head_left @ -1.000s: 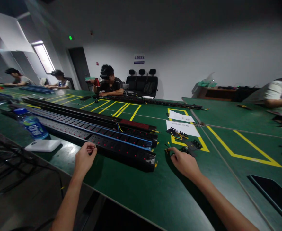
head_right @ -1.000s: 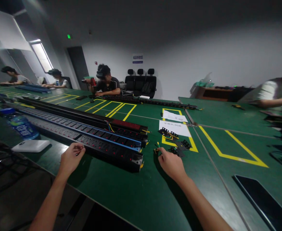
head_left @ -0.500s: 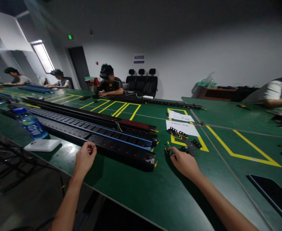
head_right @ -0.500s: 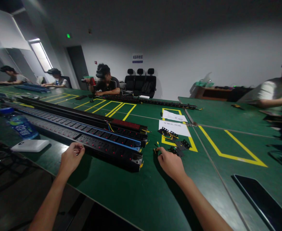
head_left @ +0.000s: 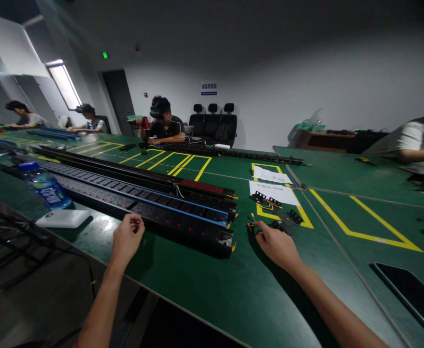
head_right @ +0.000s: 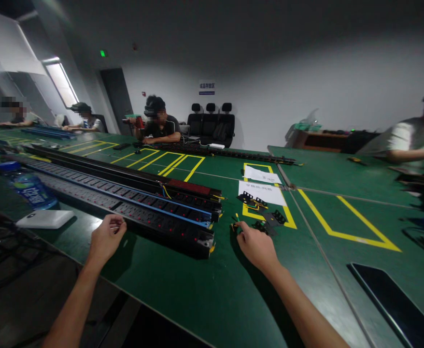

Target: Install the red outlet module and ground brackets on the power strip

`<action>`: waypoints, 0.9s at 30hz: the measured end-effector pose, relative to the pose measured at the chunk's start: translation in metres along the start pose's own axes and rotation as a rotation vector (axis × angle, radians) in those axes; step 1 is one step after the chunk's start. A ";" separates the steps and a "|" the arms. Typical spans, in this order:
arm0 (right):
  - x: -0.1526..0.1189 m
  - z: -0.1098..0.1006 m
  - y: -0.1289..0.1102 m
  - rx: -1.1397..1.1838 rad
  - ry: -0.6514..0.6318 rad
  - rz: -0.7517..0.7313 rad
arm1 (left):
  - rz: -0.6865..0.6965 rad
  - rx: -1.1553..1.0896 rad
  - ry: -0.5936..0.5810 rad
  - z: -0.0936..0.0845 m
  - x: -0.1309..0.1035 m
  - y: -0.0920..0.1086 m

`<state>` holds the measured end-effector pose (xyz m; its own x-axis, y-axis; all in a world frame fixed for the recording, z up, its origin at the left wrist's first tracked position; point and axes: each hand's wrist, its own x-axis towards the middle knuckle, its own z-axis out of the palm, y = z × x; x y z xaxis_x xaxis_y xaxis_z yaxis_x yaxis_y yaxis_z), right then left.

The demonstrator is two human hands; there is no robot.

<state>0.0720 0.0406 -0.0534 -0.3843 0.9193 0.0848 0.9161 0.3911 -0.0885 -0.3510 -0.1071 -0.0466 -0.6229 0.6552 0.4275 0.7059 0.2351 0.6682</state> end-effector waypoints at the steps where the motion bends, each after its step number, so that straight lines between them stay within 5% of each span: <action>1: 0.000 0.000 0.000 0.003 0.001 -0.003 | -0.003 -0.002 0.000 0.000 0.000 0.000; 18: 0.000 0.001 0.001 0.015 0.003 -0.004 | 0.110 0.066 0.018 0.001 0.002 -0.005; 27: 0.001 0.002 0.000 0.006 0.003 0.004 | 0.042 0.006 -0.017 -0.003 0.001 -0.001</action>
<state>0.0719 0.0413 -0.0551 -0.3807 0.9206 0.0869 0.9168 0.3880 -0.0948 -0.3530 -0.1087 -0.0454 -0.5867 0.6768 0.4447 0.7334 0.2111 0.6462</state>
